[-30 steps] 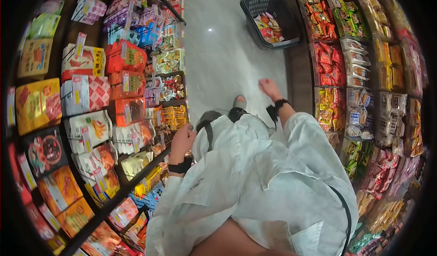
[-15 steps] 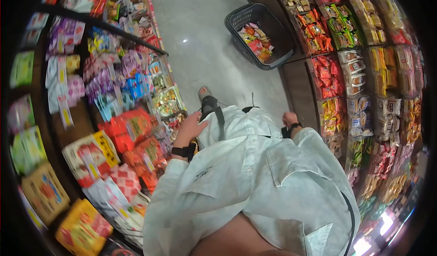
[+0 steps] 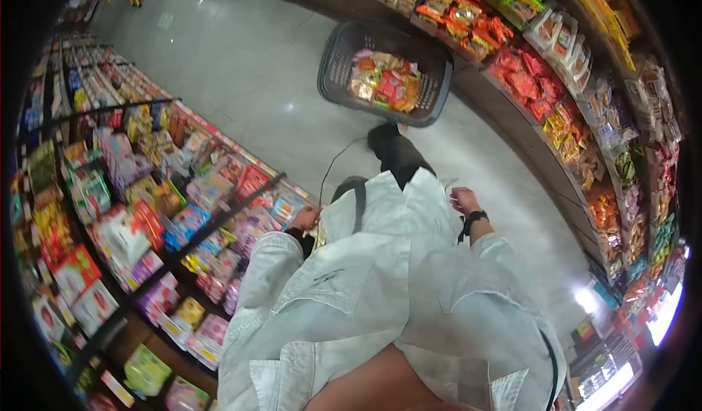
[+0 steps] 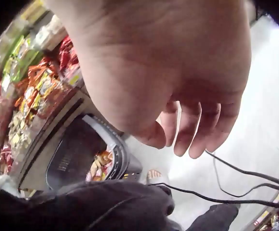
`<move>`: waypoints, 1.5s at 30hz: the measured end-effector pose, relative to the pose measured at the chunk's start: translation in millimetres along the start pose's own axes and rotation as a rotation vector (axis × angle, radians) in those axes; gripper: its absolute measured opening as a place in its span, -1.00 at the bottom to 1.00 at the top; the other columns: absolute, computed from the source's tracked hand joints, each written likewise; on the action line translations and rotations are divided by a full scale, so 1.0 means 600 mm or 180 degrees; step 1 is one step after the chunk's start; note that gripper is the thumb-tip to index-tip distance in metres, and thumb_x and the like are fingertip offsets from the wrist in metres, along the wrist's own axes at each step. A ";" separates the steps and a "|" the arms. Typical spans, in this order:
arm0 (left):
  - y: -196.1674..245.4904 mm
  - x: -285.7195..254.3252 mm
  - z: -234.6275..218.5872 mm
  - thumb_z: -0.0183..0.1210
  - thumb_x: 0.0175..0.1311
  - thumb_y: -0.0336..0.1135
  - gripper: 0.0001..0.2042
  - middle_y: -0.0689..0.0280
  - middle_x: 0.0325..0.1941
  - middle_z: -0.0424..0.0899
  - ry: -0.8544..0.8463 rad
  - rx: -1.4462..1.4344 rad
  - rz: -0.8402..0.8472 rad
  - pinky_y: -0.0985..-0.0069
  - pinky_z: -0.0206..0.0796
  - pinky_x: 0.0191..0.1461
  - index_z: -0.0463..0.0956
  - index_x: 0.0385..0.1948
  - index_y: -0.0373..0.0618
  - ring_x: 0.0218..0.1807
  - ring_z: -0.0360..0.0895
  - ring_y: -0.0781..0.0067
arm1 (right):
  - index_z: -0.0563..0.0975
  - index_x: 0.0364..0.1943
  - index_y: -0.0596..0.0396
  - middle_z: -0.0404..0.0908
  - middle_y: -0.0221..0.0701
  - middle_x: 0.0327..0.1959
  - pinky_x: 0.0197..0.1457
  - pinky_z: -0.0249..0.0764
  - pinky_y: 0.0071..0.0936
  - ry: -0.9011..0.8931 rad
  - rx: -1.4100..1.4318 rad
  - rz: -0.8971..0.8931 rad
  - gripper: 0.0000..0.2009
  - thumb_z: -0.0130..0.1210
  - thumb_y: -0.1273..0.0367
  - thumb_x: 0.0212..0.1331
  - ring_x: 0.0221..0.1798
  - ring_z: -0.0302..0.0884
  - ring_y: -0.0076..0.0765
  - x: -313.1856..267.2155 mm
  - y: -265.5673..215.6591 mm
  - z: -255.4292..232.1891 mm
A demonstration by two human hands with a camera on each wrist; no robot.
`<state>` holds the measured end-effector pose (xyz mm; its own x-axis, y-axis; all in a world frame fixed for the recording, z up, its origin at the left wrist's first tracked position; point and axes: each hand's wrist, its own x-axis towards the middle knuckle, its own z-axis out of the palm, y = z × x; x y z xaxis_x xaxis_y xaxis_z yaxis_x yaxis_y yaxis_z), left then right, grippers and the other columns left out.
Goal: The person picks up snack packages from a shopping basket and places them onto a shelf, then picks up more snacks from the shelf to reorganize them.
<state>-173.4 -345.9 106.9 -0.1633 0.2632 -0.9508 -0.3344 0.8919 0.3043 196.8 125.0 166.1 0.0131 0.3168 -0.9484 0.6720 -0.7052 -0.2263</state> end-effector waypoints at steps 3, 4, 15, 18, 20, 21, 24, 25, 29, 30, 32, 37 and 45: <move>0.147 -0.025 -0.046 0.13 0.41 0.07 -0.52 0.12 -0.08 0.73 0.0347 -0.0409 -0.0395 0.26 0.56 -0.20 0.58 0.05 -0.20 -0.20 0.70 0.29 | 0.61 -0.02 -0.07 0.70 -0.52 -0.22 -0.17 0.58 -0.52 -0.0249 -0.0096 -0.0321 -0.81 0.09 0.29 0.38 -0.25 0.64 -0.53 0.038 -0.084 0.066; 0.178 -0.005 -0.077 0.15 0.38 0.01 -0.55 0.09 -0.11 0.74 0.0416 -0.0041 -0.0275 0.27 0.56 -0.17 0.58 0.05 -0.21 -0.18 0.71 0.26 | 0.61 -0.02 -0.02 0.70 -0.50 -0.22 -0.18 0.58 -0.53 -0.0224 -0.0055 -0.0510 -0.81 0.07 0.30 0.39 -0.26 0.64 -0.53 0.046 -0.113 0.088; 0.598 0.365 -0.297 0.18 0.40 -0.20 -0.79 0.17 -0.29 0.77 0.0167 0.1965 0.1333 0.32 0.55 -0.11 0.60 -0.11 -0.12 -0.25 0.75 0.31 | 0.58 -0.02 0.15 0.70 -0.43 -0.28 -0.14 0.57 -0.54 -0.0085 0.0446 -0.1156 -0.80 0.09 0.39 0.36 -0.25 0.64 -0.53 0.218 -0.315 0.304; 0.698 0.440 -0.237 0.17 0.44 -0.28 -0.83 0.27 -0.33 0.70 -0.0065 0.1070 0.1456 0.44 0.53 -0.14 0.57 -0.07 -0.13 -0.28 0.68 0.45 | 0.62 -0.08 0.11 0.75 -0.40 -0.31 -0.06 0.59 -0.49 -0.0104 0.0430 -0.0890 -0.81 0.16 0.37 0.28 -0.22 0.70 -0.48 0.310 -0.364 0.364; 0.723 0.454 -0.202 0.16 0.47 -0.35 -0.84 0.35 -0.32 0.66 -0.0189 0.1062 0.1298 0.52 0.50 -0.16 0.54 -0.04 -0.16 -0.27 0.62 0.57 | 0.65 -0.12 0.04 0.78 -0.29 -0.22 0.05 0.61 -0.33 -0.0021 -0.0625 -0.0914 -0.78 0.19 0.27 0.24 -0.08 0.75 -0.23 0.392 -0.374 0.396; 0.743 0.462 -0.186 0.16 0.47 -0.35 -0.84 0.34 -0.30 0.66 -0.0230 0.1262 0.1258 0.53 0.49 -0.16 0.54 -0.03 -0.17 -0.25 0.62 0.58 | 0.66 -0.13 0.03 0.78 -0.25 -0.19 0.10 0.60 -0.26 0.0023 -0.1037 -0.0971 -0.77 0.19 0.24 0.23 -0.03 0.75 -0.12 0.423 -0.401 0.409; 0.724 0.523 -0.143 0.11 0.48 -0.41 -0.84 0.35 -0.28 0.66 -0.0576 0.0905 0.1372 0.57 0.46 -0.09 0.53 -0.01 -0.18 -0.22 0.60 0.60 | 0.60 -0.01 0.02 0.75 -0.15 -0.06 0.18 0.57 -0.09 0.0236 -0.1903 -0.1039 -0.70 0.19 0.24 0.21 0.07 0.68 0.10 0.538 -0.454 0.444; 0.712 0.542 -0.131 0.10 0.48 -0.43 -0.84 0.35 -0.28 0.65 -0.0649 0.0638 0.1401 0.58 0.45 -0.08 0.53 0.00 -0.18 -0.22 0.59 0.61 | 0.58 0.03 0.02 0.73 -0.11 -0.01 0.20 0.56 -0.06 0.0358 -0.1982 -0.1192 -0.66 0.20 0.24 0.20 0.09 0.67 0.13 0.588 -0.463 0.454; 0.708 0.580 -0.106 0.18 0.45 -0.48 -0.80 0.41 -0.22 0.65 -0.0905 0.0194 0.1318 0.65 0.41 -0.01 0.52 0.05 -0.18 -0.16 0.56 0.69 | 0.35 0.36 -0.05 0.57 0.06 0.25 0.35 0.48 -0.06 0.0856 -0.2376 -0.1328 -0.37 0.22 0.17 0.19 0.28 0.54 0.22 0.698 -0.519 0.486; 0.703 0.592 -0.103 0.18 0.46 -0.48 -0.81 0.42 -0.21 0.65 -0.0948 -0.0065 0.1228 0.66 0.40 -0.02 0.52 0.05 -0.19 -0.17 0.56 0.70 | 0.30 0.41 -0.06 0.53 0.09 0.29 0.38 0.46 -0.07 0.0963 -0.2440 -0.1385 -0.32 0.23 0.15 0.19 0.32 0.51 0.24 0.720 -0.522 0.493; 0.691 0.612 -0.107 0.17 0.46 -0.50 -0.80 0.42 -0.25 0.63 -0.0842 -0.0295 0.1211 0.68 0.39 -0.01 0.51 0.05 -0.20 -0.17 0.55 0.72 | 0.20 0.49 -0.10 0.49 0.06 0.34 0.43 0.42 -0.06 0.0850 -0.2949 -0.0858 -0.21 0.28 0.11 0.17 0.38 0.47 0.16 0.793 -0.502 0.491; 0.646 0.626 -0.088 0.30 0.30 -0.38 -0.62 0.19 -0.17 0.63 -0.0111 0.0264 0.1368 0.38 0.46 0.02 0.46 0.12 -0.19 -0.11 0.61 0.30 | 0.54 0.15 0.07 0.71 -0.15 0.00 0.12 0.59 -0.20 0.0617 -0.2647 -0.1369 -0.50 0.34 0.17 0.16 0.01 0.69 -0.07 0.729 -0.491 0.489; 0.760 0.571 -0.120 0.52 0.02 -0.20 0.07 -0.18 0.31 0.30 0.0650 0.1497 0.2285 0.11 0.26 0.42 -0.04 0.56 -0.10 0.31 0.40 -0.21 | 0.63 -0.15 0.11 0.61 -0.69 -0.35 -0.29 0.31 -0.71 -0.1651 -0.0911 -0.1190 -0.78 0.42 0.48 0.15 -0.36 0.37 -0.81 0.476 -0.612 0.542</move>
<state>-448.3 124.6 -75.6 -0.3650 0.7875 -0.4966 0.3219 0.6073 0.7264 -287.3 268.0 -94.1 -0.5642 0.1117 -0.8181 0.7320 -0.3906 -0.5582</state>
